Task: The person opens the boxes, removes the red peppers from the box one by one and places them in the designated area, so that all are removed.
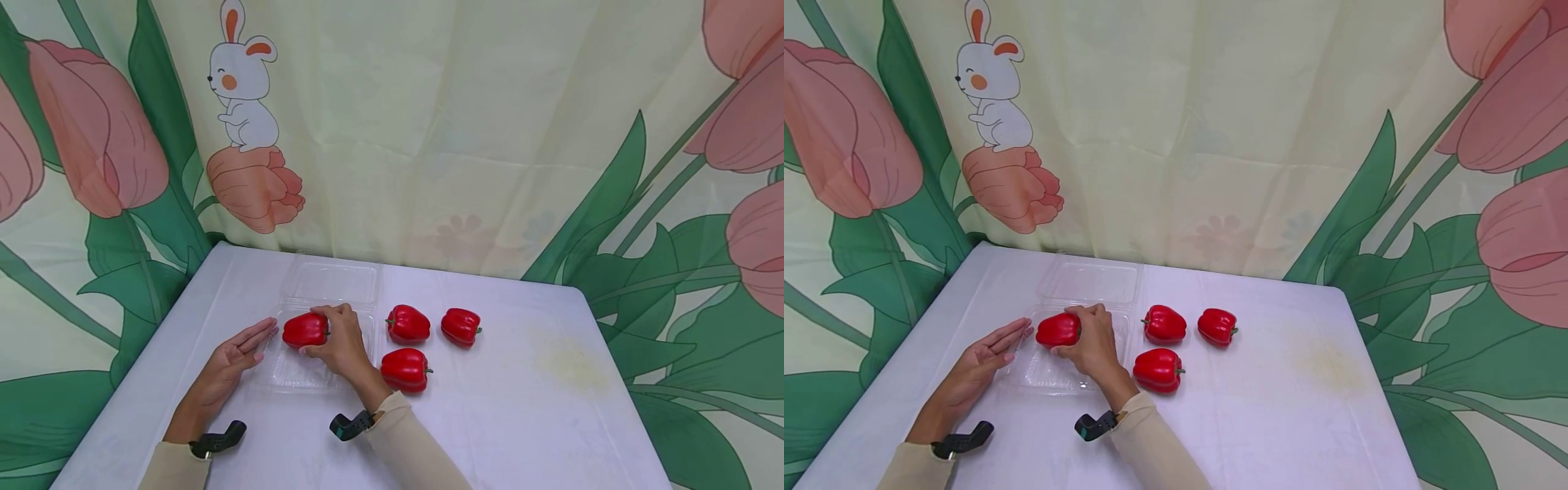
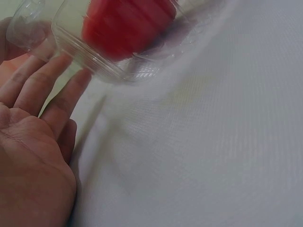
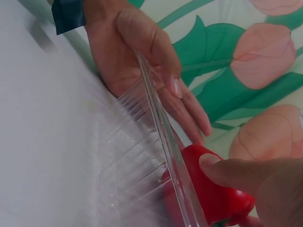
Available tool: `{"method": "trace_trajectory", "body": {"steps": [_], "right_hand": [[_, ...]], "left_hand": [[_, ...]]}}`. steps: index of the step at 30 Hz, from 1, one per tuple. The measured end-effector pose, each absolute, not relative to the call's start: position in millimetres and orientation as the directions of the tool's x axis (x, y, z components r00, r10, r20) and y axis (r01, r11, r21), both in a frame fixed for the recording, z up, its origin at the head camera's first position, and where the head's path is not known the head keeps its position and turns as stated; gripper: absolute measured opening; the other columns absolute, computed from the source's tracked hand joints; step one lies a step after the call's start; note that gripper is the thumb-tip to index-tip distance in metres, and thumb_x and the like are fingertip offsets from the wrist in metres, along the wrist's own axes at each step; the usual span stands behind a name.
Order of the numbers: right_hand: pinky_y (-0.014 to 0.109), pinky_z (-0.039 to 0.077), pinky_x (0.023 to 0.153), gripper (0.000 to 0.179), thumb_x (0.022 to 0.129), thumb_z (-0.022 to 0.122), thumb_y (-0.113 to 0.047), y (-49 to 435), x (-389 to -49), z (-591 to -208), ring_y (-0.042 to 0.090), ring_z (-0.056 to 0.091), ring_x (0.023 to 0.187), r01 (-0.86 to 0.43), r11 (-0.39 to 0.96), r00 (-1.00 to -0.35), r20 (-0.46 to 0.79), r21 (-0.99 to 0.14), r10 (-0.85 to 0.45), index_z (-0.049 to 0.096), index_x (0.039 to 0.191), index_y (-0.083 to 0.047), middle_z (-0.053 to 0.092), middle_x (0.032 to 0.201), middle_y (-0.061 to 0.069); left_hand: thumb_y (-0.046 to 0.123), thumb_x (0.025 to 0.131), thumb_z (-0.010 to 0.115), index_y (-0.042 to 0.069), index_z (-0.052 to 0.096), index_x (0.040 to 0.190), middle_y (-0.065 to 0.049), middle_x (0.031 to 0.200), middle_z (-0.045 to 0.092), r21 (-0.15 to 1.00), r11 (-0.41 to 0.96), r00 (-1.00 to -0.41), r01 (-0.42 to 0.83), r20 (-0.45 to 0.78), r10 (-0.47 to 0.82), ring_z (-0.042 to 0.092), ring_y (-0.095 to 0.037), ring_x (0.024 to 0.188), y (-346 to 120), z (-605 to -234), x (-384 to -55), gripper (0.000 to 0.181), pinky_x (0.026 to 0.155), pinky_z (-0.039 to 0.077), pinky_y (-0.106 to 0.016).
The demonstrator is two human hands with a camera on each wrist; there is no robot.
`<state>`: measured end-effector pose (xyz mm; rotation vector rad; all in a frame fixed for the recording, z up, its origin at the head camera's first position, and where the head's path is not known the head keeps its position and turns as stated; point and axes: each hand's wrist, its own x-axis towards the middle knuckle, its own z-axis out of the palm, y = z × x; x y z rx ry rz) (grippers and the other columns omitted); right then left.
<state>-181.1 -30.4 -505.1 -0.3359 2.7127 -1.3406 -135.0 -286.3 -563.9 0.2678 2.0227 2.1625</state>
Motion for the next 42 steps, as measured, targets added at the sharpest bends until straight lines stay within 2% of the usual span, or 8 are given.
{"method": "trace_trajectory", "body": {"steps": [9, 17, 31, 42], "right_hand": [[0.038, 0.065, 0.094, 0.071, 0.076, 0.097, -0.020, -31, -182, -507, 0.019, 0.057, 0.124, -0.177, 0.575, -0.967, 0.032, -0.799, -0.253, 0.067, 0.140, -0.027, 0.058, 0.129, 0.003], [0.036, 0.065, 0.091, 0.071, 0.076, 0.097, -0.018, -33, -180, -505, 0.019, 0.059, 0.123, -0.171, 0.560, -0.959, 0.006, -0.811, -0.284, 0.065, 0.139, -0.026, 0.064, 0.130, 0.002], [0.033, 0.066, 0.089, 0.072, 0.076, 0.097, -0.018, -25, -171, -494, 0.019, 0.059, 0.124, -0.176, 0.500, -0.957, 0.028, -0.848, -0.290, 0.064, 0.139, -0.027, 0.062, 0.131, 0.001], [0.034, 0.066, 0.089, 0.074, 0.074, 0.098, -0.019, -10, -159, -484, 0.019, 0.061, 0.123, -0.173, 0.475, -0.964, 0.048, -0.863, -0.263, 0.064, 0.140, -0.029, 0.062, 0.132, -0.001]], "left_hand": [[0.001, 0.108, 0.054, 0.003, 0.031, 0.166, 0.004, 0.170, 0.043, 0.998, -0.069, -0.971, 0.008, 0.024, 0.239, 0.050, 0.011, 0.142, -285, -563, -135, 0.063, 0.111, 0.045, -0.013], [0.002, 0.108, 0.055, 0.004, 0.031, 0.166, 0.005, 0.170, 0.043, 0.997, -0.073, -0.972, -0.006, 0.012, 0.236, 0.050, 0.012, 0.142, -285, -563, -137, 0.063, 0.110, 0.045, -0.011], [0.003, 0.108, 0.056, 0.006, 0.031, 0.167, 0.007, 0.170, 0.043, 0.999, -0.051, -0.974, -0.004, 0.008, 0.226, 0.050, 0.012, 0.141, -285, -565, -137, 0.064, 0.110, 0.046, -0.013], [0.003, 0.108, 0.056, 0.005, 0.031, 0.166, 0.005, 0.170, 0.043, 0.999, -0.050, -0.976, 0.004, 0.015, 0.218, 0.050, 0.011, 0.142, -285, -564, -135, 0.063, 0.111, 0.046, -0.015]]}}
